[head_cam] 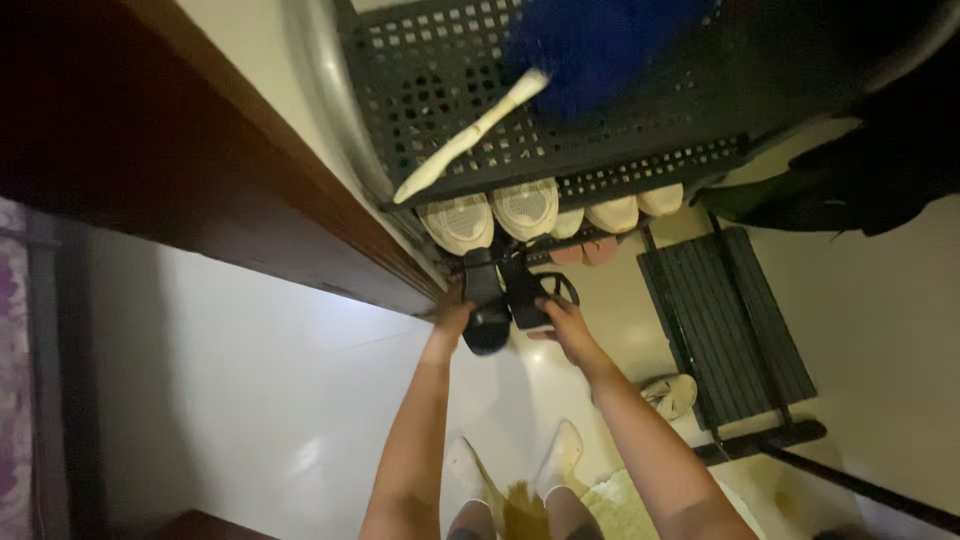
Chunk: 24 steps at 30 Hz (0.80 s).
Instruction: The person uses a blue duster to wipe the exterior of several pairs of shoes and sandals on a shoe rack and the floor, then places them back on the rack.
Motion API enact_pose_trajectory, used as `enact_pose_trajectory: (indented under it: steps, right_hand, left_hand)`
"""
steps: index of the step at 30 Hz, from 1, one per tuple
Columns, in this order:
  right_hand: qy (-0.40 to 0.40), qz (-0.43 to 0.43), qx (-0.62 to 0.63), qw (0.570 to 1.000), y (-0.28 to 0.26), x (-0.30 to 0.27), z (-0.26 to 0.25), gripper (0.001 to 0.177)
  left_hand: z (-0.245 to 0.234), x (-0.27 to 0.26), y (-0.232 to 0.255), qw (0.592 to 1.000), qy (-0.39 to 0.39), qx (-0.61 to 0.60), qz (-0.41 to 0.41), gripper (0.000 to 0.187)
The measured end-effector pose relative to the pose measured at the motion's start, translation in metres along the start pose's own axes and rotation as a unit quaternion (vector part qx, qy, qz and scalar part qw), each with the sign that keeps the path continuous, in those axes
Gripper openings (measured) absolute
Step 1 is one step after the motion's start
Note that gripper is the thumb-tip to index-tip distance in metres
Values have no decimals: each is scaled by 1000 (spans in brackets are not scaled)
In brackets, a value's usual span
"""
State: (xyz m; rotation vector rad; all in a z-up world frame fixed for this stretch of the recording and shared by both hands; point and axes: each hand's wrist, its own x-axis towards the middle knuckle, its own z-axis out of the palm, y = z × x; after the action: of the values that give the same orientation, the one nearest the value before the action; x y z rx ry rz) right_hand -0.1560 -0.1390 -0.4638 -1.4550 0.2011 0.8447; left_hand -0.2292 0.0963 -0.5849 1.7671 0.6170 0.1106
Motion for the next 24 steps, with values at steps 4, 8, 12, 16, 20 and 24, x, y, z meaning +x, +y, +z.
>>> enact_pose_trajectory:
  steps: [4, 8, 12, 16, 20, 24]
  right_hand:
    - [-3, 3, -14, 1000, -8, 23, 2, 59]
    - [-7, -41, -74, 996, -6, 44, 16, 65]
    - [36, -121, -75, 989, 13, 57, 34, 64]
    - [70, -359, -229, 902, 15, 76, 51, 58]
    - [173, -459, -400, 774, 31, 72, 61, 56]
    - [154, -400, -357, 830, 31, 76, 61, 50]
  left_hand:
    - [5, 42, -23, 990, 20, -143, 8, 59]
    - [-5, 73, -38, 972, 119, -185, -76, 52]
    - [-4, 70, -39, 936, 127, -326, -41, 37]
    - [14, 47, -39, 775, -2, -625, -98, 41]
    - [41, 28, -54, 830, 21, -536, -151, 42]
    - [51, 24, -57, 850, 111, -489, -163, 45]
